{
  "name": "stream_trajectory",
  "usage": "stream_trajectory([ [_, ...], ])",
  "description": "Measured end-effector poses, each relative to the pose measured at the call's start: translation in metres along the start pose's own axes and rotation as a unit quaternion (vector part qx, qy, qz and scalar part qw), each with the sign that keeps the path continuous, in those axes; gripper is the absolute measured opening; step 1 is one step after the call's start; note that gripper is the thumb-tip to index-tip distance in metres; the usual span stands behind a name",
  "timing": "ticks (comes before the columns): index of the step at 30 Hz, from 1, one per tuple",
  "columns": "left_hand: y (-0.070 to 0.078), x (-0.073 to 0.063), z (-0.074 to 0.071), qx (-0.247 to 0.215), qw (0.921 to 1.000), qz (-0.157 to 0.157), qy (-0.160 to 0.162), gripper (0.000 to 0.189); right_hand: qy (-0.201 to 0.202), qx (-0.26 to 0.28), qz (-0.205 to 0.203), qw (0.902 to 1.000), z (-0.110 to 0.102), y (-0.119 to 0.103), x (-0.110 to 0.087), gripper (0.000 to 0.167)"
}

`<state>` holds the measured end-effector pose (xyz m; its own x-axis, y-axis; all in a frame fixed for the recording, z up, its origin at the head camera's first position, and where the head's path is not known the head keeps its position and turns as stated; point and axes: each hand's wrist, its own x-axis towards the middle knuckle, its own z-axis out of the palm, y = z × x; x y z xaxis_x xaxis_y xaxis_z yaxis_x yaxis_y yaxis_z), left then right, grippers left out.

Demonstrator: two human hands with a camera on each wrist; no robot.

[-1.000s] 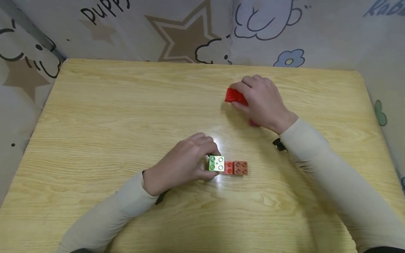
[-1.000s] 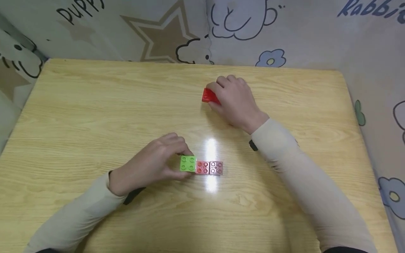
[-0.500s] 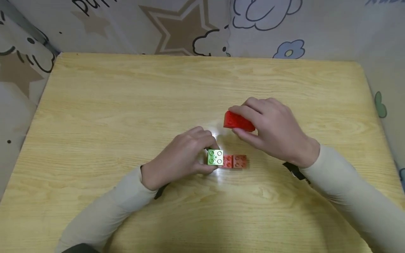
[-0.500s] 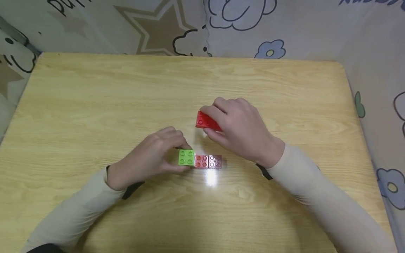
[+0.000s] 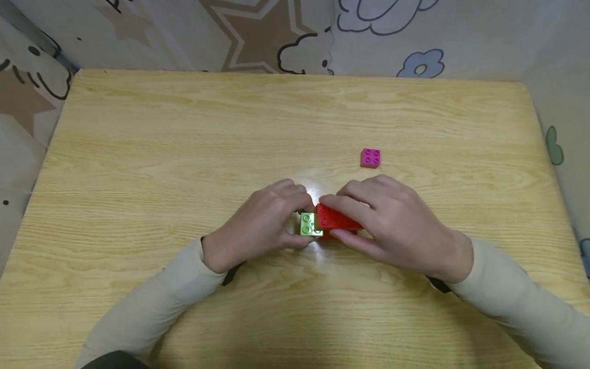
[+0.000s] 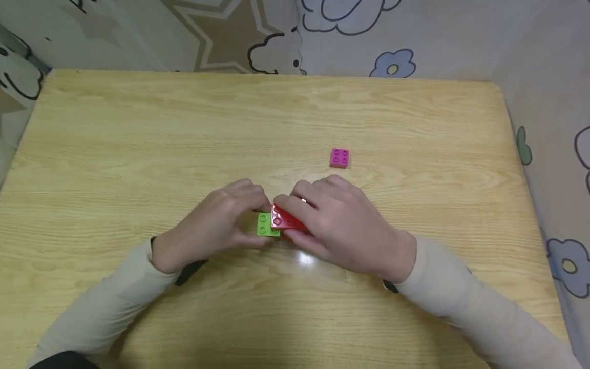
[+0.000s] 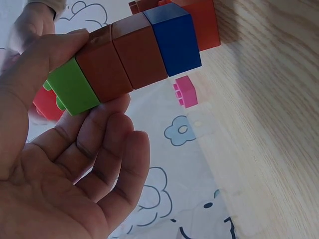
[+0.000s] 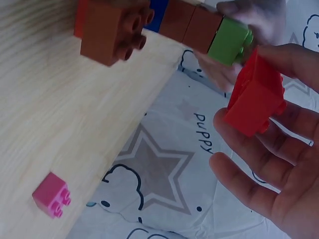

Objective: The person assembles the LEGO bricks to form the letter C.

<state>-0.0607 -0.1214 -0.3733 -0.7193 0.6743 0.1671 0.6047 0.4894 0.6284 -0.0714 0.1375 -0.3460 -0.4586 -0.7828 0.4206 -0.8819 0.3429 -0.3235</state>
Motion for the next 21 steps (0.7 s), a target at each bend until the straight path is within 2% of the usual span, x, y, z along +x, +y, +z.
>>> stream_trajectory([
  [10, -0.002, -0.001, 0.0, -0.001, 1.0, 0.003, 0.002, 0.039, -0.014, 0.02, 0.0, 0.9997, 0.007, -0.004, -0.001, 0.045],
  [21, -0.002, 0.0, -0.002, -0.003, 1.0, 0.007, 0.004, 0.038, -0.042, 0.003, 0.003, 0.9991, 0.002, -0.009, 0.01, 0.037],
])
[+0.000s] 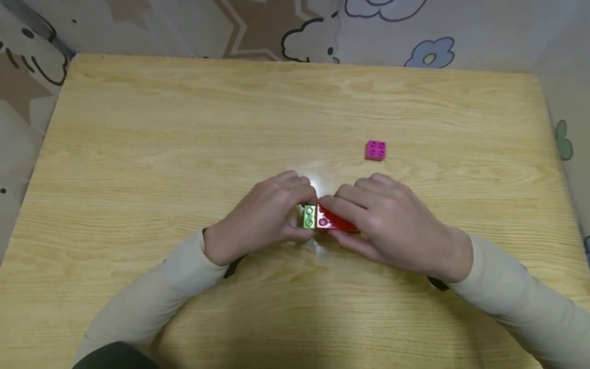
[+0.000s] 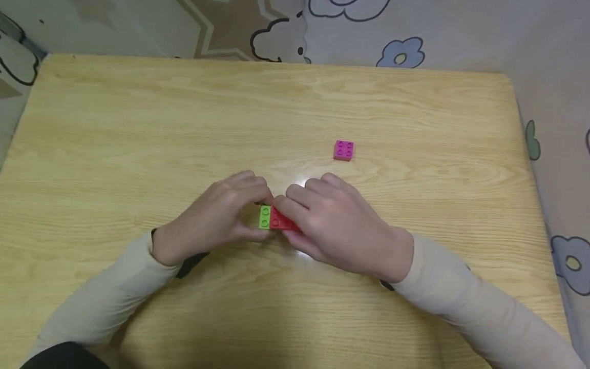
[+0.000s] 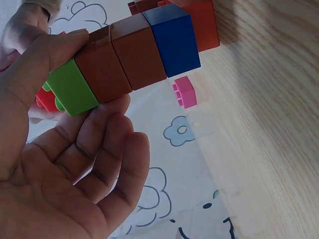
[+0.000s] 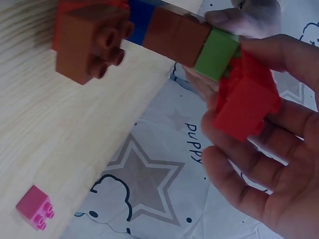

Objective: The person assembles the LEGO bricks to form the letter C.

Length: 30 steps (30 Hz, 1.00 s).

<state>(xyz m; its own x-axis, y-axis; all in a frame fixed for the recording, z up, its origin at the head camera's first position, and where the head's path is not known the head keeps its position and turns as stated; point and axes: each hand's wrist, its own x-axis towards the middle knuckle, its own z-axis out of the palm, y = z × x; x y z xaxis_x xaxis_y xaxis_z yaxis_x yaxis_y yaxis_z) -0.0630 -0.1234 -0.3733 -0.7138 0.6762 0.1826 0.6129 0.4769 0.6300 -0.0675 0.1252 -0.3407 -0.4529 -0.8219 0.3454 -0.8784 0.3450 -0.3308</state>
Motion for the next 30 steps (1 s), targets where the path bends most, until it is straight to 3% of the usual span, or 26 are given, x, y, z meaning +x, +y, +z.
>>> stream_trajectory([
  [14, 0.0011, 0.0016, 0.0006, 0.001, 1.0, -0.001, -0.001, 0.038, -0.039, -0.083, -0.003, 0.9958, -0.003, -0.0052, 0.0049, 0.048],
  [23, 0.0026, 0.0013, 0.0011, 0.001, 0.9999, -0.013, -0.007, 0.038, -0.037, -0.082, 0.01, 0.9959, -0.0007, -0.0052, 0.0054, 0.048],
  [30, 0.0056, 0.0008, 0.0, 0.018, 0.9994, -0.023, -0.017, 0.037, -0.037, -0.051, 0.028, 0.9976, -0.0008, -0.0027, 0.0042, 0.047],
])
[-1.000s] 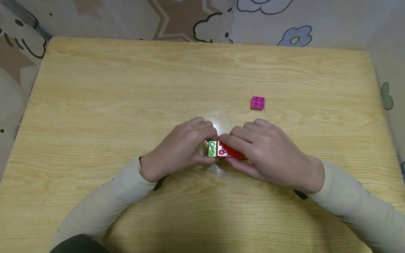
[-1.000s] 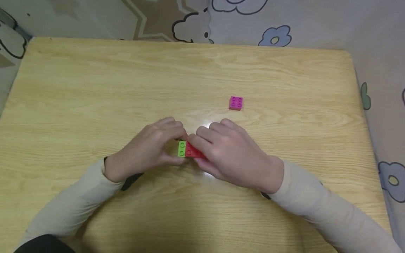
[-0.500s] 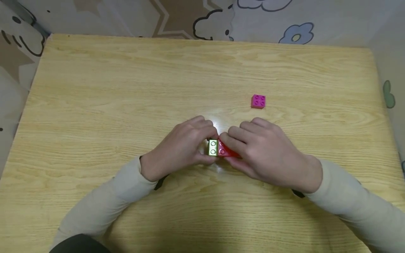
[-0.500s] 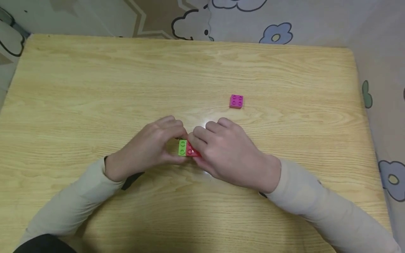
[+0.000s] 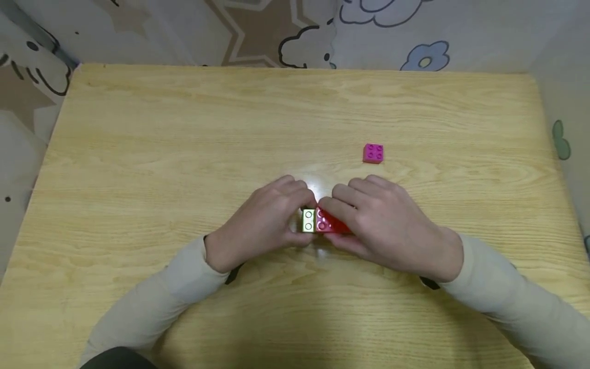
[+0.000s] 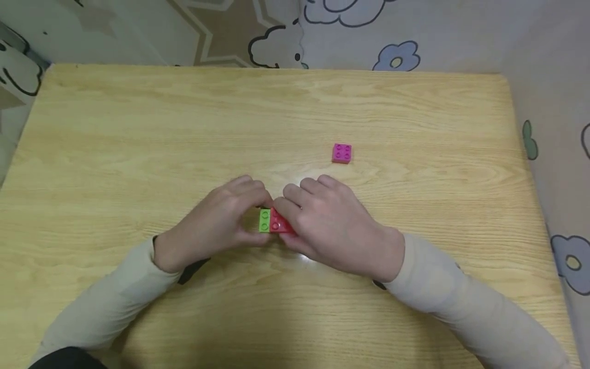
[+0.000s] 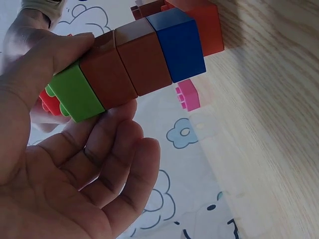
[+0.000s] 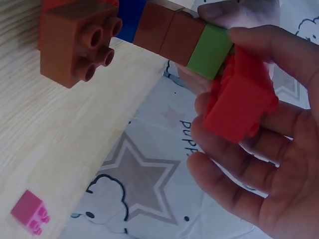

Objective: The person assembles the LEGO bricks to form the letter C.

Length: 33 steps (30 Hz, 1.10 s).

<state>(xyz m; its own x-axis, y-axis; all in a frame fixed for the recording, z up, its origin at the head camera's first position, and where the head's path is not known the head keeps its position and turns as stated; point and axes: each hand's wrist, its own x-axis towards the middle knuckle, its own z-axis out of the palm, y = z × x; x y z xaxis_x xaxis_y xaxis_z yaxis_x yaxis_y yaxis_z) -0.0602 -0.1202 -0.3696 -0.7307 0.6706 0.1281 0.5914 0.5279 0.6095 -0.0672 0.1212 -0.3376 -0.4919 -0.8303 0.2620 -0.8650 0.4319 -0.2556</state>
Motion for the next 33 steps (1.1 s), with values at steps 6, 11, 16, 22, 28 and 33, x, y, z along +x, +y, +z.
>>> stream_trajectory([
  [6, 0.0, 0.0, 0.002, 0.004, 1.0, 0.006, 0.005, 0.038, 0.01, 0.049, 0.013, 0.9987, 0.004, 0.011, -0.006, 0.043],
  [11, -0.001, 0.0, 0.003, 0.006, 0.9999, 0.007, 0.007, 0.038, 0.027, 0.093, 0.032, 0.9948, 0.004, 0.019, -0.013, 0.051],
  [16, 0.0, 0.001, 0.004, 0.009, 0.9999, 0.007, 0.007, 0.036, 0.073, 0.122, 0.074, 0.9871, 0.001, 0.034, -0.02, 0.063],
  [22, 0.001, 0.001, 0.004, 0.012, 0.9999, 0.007, 0.009, 0.037, 0.081, 0.094, 0.166, 0.9783, 0.001, 0.073, -0.024, 0.021],
  [28, 0.002, 0.001, 0.005, 0.007, 0.9999, 0.005, 0.011, 0.037, 0.015, 0.041, 0.252, 0.9667, 0.014, 0.109, -0.028, 0.037],
  [33, 0.002, 0.001, 0.006, 0.005, 0.9999, 0.002, 0.013, 0.037, -0.062, 0.037, 0.291, 0.954, 0.022, 0.126, -0.027, 0.058],
])
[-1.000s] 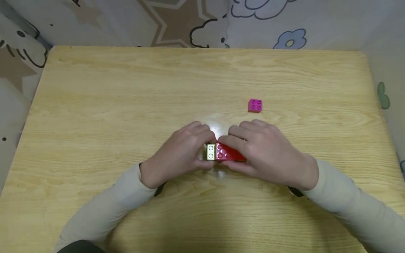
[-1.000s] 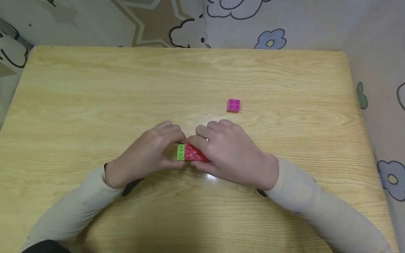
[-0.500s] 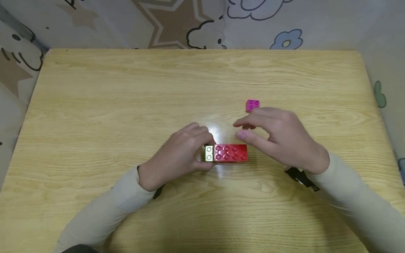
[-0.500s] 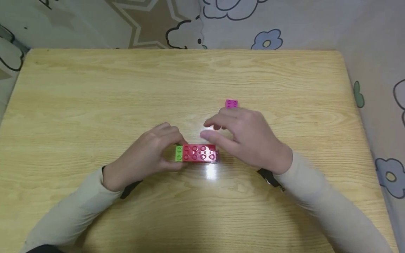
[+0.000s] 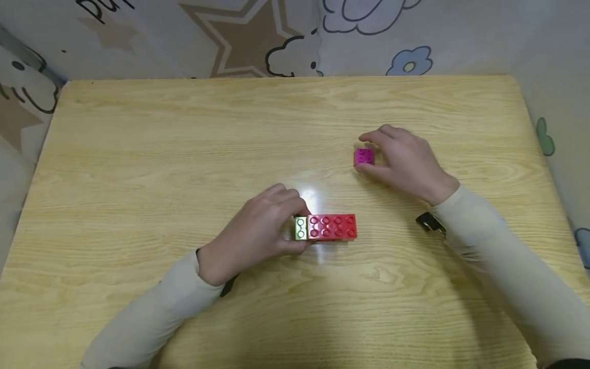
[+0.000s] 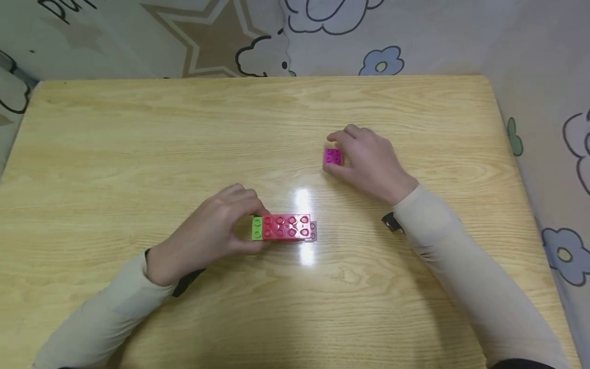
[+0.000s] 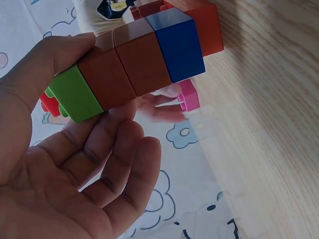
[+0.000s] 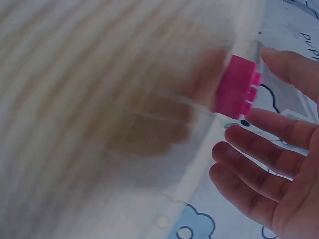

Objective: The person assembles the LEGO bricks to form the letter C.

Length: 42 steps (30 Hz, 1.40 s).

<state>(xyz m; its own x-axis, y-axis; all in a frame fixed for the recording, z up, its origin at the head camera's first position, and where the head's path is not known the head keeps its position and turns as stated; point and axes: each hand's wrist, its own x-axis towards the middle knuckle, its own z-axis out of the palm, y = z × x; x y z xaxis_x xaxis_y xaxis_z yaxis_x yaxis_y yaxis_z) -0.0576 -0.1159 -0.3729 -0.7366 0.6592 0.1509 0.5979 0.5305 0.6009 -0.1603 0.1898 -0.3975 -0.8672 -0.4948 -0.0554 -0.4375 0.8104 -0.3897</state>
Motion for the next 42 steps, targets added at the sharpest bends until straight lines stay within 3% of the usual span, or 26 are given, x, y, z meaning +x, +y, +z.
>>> stream_trajectory([
  [4, -0.001, -0.001, 0.001, -0.002, 1.0, -0.004, 0.001, 0.038, -0.025, -0.012, 0.004, 0.9996, 0.005, 0.004, 0.005, 0.055],
  [12, 0.0, 0.0, 0.001, 0.003, 1.0, -0.006, -0.002, 0.039, -0.014, -0.032, -0.017, 0.9993, 0.009, 0.004, 0.005, 0.038],
  [19, 0.0, 0.0, 0.004, 0.011, 0.9999, -0.008, -0.007, 0.039, -0.005, -0.019, -0.011, 0.9998, 0.01, -0.001, -0.012, 0.038],
  [22, 0.0, 0.001, 0.004, 0.015, 0.9998, -0.01, -0.012, 0.038, 0.004, -0.016, -0.037, 0.9992, 0.011, -0.009, -0.027, 0.037],
  [26, 0.0, 0.001, 0.004, 0.02, 0.9996, -0.015, -0.016, 0.04, 0.026, -0.01, -0.104, 0.9942, 0.013, -0.024, -0.048, 0.034],
  [30, 0.0, 0.001, 0.003, 0.028, 0.9994, -0.016, -0.013, 0.041, 0.032, 0.024, -0.146, 0.9884, 0.015, -0.039, -0.065, 0.037],
  [42, 0.002, 0.0, 0.0, 0.043, 0.9989, -0.014, 0.01, 0.048, 0.067, 0.11, -0.195, 0.9723, 0.018, -0.062, -0.085, 0.039],
])
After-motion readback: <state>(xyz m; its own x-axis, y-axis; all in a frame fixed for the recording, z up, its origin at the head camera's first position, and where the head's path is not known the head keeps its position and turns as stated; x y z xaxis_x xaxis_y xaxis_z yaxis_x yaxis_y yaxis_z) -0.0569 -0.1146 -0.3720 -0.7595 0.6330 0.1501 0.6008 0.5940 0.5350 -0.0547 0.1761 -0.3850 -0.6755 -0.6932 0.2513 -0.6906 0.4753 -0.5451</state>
